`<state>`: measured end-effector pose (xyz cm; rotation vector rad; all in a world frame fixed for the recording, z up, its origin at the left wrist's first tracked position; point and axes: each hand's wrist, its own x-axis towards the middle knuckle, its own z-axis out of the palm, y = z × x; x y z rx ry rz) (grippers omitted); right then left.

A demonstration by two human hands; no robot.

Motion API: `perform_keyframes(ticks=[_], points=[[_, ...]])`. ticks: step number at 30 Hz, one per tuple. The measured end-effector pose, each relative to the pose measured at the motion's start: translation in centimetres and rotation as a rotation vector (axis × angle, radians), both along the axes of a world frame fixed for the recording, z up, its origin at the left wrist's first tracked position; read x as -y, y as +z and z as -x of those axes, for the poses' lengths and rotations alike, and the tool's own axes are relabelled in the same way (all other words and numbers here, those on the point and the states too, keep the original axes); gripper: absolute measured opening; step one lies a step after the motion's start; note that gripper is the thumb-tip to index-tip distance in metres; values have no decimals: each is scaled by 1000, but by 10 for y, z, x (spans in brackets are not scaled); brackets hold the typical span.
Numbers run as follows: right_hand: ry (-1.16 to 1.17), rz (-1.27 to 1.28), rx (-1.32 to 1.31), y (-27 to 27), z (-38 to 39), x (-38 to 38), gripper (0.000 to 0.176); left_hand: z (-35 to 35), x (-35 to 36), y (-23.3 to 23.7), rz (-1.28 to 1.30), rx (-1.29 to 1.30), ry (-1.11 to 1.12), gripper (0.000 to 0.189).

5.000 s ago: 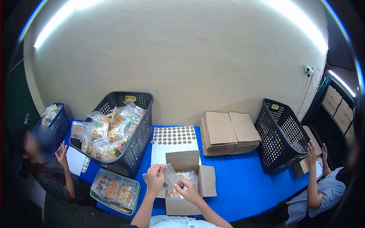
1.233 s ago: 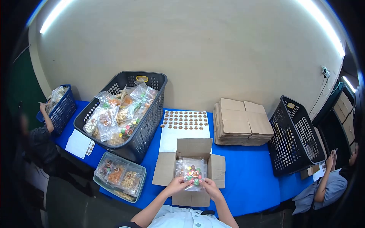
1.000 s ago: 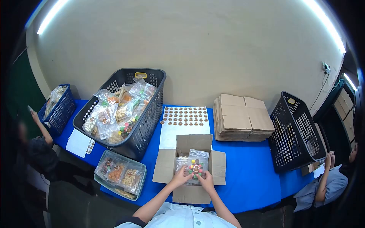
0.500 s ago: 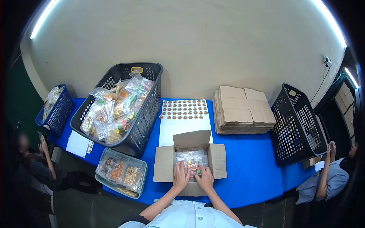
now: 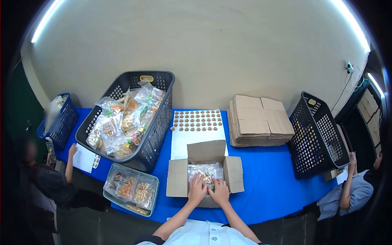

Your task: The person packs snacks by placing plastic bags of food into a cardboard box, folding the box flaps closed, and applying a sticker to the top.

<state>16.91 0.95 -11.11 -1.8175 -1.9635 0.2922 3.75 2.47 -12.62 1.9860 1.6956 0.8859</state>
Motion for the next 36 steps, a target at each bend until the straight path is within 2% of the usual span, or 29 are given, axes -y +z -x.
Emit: perform_keyframes(ticks=[5, 9, 14, 19, 23, 27, 36], points=[[-75, -135, 12, 1, 5, -7, 45, -2, -11, -3, -82, 6, 14, 39], [-26, -77, 4, -7, 2, -13, 42, -2, -21, -6, -143, 13, 8, 38], [-125, -350, -24, -11, 9, -17, 15, -3, -30, -11, -150, 31, -13, 38], [-113, -436, -34, -22, 9, -20, 14, -2, -30, -5, -205, 114, 12, 38], [-116, -451, -24, -29, 8, -25, 13, -3, -34, -15, -285, 114, 17, 31], [-127, -494, -57, -33, 10, -30, 8, -3, -38, -2, -305, 166, -10, 27], [-149, -519, -58, -40, 11, -40, 15, -1, -47, -1, -299, 42, -2, 14]])
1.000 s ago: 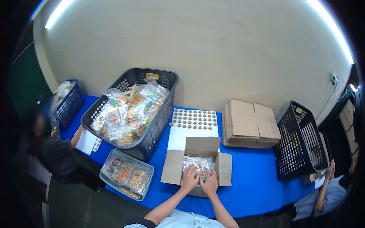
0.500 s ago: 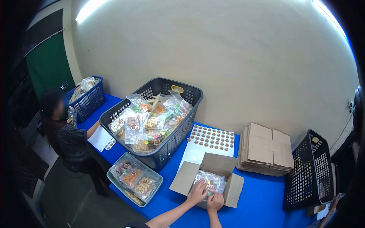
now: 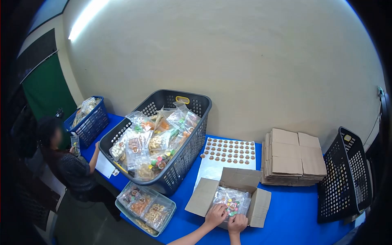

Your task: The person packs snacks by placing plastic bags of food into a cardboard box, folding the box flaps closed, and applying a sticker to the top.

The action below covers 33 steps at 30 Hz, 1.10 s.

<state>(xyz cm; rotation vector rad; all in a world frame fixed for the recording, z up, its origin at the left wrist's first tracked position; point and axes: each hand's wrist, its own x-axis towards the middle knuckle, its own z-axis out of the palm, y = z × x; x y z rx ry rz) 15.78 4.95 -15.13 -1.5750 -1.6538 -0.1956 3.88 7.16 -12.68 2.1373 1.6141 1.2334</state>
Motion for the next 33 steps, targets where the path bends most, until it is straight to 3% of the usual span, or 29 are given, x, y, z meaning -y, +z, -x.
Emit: perform_keyframes(ticks=[12, 16, 19, 22, 28, 31, 32, 33], points=[[-68, -11, 42, -3, 7, -5, 21, 8, -10, -7, -35, 66, -54, 14], [-103, -41, 82, -1, 11, -5, 19, 16, -7, 0, 52, 124, -182, 13], [-112, -53, 89, -7, 7, -3, 15, 37, 5, 4, -163, 350, -360, 18], [-100, -51, 74, -4, 8, -4, 12, 70, 47, -2, -44, 493, -268, 14], [-85, -5, 67, 6, 9, -4, 11, 129, 90, -72, 195, 271, 132, 12], [-172, 169, -361, 22, 18, -10, 16, 142, 97, -84, 235, 231, 140, 14], [-113, 105, -636, 28, 21, -19, 17, 141, 98, -83, 242, 228, 133, 14], [-46, 58, -710, 46, 33, -29, 18, 140, 99, -79, 252, 227, 122, 15]])
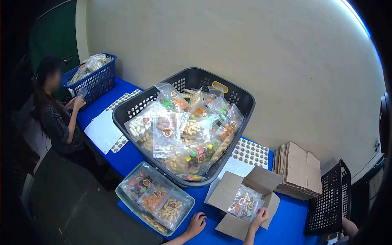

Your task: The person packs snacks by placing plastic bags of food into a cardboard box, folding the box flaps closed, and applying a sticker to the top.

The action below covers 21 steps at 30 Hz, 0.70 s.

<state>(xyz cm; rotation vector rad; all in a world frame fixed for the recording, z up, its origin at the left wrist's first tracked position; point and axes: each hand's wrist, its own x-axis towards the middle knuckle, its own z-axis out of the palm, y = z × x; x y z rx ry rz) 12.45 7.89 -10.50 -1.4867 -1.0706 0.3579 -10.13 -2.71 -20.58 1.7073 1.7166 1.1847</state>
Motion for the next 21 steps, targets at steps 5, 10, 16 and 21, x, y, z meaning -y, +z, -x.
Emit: perform_keyframes(ticks=[5, 10, 16, 21], points=[[423, -266, -179, 163, 138, -49, 17, -1, 0, 2, 20, 1, 21, 13], [944, -96, 190, 247, 270, -87, 21, 0, 1, 4, -46, -4, 34, 12], [1084, 282, 691, 171, 352, -167, 64, 6, 5, 22, -32, 51, 22, 11], [1199, 321, 629, 168, 341, -161, 65, 0, 3, 14, -4, -16, 38, 11]])
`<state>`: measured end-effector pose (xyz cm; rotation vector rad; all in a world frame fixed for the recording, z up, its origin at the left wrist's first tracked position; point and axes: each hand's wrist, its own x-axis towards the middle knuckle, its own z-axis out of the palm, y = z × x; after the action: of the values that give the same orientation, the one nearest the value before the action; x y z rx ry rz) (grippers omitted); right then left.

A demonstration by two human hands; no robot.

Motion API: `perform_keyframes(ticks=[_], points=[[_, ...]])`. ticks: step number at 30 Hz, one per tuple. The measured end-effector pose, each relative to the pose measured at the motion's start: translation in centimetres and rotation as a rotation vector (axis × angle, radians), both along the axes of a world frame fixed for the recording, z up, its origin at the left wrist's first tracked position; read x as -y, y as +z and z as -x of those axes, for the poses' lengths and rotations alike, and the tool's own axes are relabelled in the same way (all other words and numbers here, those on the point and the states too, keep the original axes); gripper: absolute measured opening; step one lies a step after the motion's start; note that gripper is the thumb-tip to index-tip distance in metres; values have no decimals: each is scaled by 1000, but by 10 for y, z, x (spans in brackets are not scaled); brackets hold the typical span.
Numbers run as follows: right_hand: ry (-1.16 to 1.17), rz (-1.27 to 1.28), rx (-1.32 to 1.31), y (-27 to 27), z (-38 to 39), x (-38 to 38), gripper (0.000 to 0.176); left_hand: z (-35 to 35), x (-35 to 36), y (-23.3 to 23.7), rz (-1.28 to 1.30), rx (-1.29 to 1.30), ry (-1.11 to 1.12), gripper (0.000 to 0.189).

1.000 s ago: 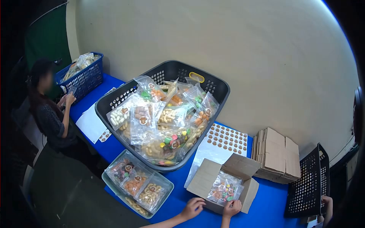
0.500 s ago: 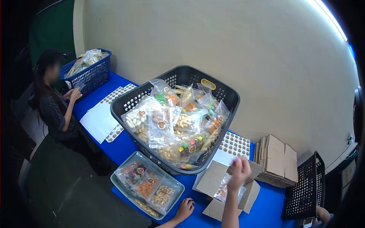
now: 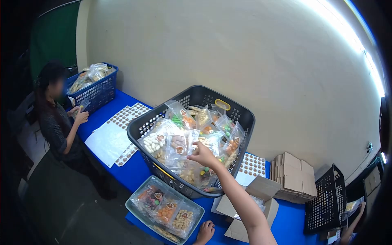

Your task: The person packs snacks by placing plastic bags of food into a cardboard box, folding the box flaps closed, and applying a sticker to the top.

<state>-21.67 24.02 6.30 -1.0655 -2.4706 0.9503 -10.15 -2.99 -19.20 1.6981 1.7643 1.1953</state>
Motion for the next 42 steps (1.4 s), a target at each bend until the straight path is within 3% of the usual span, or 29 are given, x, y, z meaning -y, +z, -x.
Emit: perform_keyframes(ticks=[5, 7, 9, 10, 13, 15, 18, 21, 27, 29, 32, 33, 37, 38, 39, 41, 42], points=[[-36, 384, -556, 19, -8, 8, 51, -3, -3, -14, -29, -13, 19, 10], [-146, 466, -871, 44, -28, 25, 40, -1, -2, -16, 0, -42, -10, 11], [-194, 745, -1405, 53, -61, 48, 35, -3, -2, -19, -31, -8, -7, 9], [-253, 728, -1506, 55, -79, 68, 30, -4, -7, -25, -54, 2, -4, 9], [-265, 744, -1712, 1, -144, 132, 15, -3, -3, -22, -59, -24, 1, 8], [-304, 802, -1715, -47, -182, 172, 11, -6, -8, -14, -48, -33, 6, 7], [-749, 833, -1669, -113, -226, 228, 13, -6, -8, -14, -35, -13, -4, 7], [-1069, 893, -1638, -141, -267, 284, 15, -3, -6, -11, -56, 38, -21, 6], [-1086, 920, -1597, -159, -304, 355, 23, 18, -12, -22, -53, 322, -132, 7], [-1070, 951, -1593, -156, -304, 361, 22, 28, -7, -26, 236, 816, -29, 8], [-1013, 985, -1593, -161, -297, 361, 23, 27, 20, -1, 439, 628, -178, 15], [-1009, 1002, -1593, -159, -293, 360, 24, 21, 33, -9, 429, 755, -294, 26], [-833, 1035, -1606, -136, -270, 359, 47, -10, 69, 41, 353, 252, -535, 67], [-783, 1057, -1603, -127, -266, 359, 50, -14, 70, 49, 417, 230, -625, 78], [-730, 1080, -1599, -120, -262, 359, 54, -22, 74, 54, 359, 219, -536, 81], [-640, 1147, -1603, -116, -260, 360, 56, -22, 79, 17, 267, 59, -603, 81], [-622, 1169, -1590, -118, -260, 359, 55, -21, 81, 3, 98, 88, -583, 67]])
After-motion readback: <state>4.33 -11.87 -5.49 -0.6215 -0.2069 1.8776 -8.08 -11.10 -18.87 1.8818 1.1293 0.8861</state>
